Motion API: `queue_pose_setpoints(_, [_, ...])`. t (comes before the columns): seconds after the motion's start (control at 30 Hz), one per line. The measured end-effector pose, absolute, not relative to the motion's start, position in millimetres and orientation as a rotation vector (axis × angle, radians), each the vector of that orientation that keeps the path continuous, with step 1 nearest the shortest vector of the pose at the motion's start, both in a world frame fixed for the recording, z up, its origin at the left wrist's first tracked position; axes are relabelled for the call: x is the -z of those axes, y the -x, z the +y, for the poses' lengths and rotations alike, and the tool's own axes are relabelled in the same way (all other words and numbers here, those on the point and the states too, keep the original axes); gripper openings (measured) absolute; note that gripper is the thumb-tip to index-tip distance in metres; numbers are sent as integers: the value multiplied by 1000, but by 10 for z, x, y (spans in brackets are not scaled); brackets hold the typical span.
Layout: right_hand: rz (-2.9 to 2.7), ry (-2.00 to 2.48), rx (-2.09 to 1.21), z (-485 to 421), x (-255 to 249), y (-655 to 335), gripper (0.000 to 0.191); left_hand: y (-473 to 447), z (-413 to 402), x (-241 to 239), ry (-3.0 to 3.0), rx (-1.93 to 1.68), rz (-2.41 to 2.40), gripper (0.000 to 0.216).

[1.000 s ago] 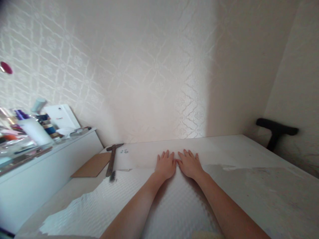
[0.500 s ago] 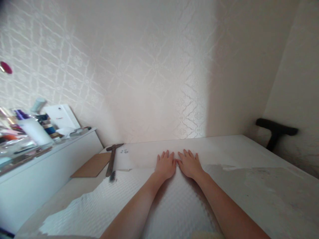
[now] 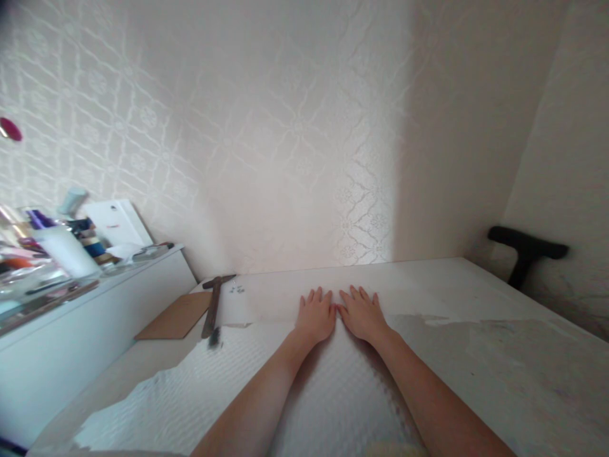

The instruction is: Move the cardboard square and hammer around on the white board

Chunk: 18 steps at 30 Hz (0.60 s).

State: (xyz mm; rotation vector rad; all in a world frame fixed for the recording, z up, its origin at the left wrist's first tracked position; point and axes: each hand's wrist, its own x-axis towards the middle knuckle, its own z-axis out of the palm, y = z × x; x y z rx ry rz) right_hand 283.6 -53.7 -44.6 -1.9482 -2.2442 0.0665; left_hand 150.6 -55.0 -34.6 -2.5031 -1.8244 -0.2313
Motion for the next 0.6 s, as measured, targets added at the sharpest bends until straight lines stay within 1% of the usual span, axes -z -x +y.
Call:
queue_pose_setpoints(0.3, [-2241, 1946, -66, -517, 471, -2844, 54, -1512, -548, 337, 2501, 202, -1840, 50])
queue_pose_setpoints(0.6, [-2249, 1953, -70, -518, 460, -2841, 53, -1512, -551, 334, 2515, 254, -1840, 49])
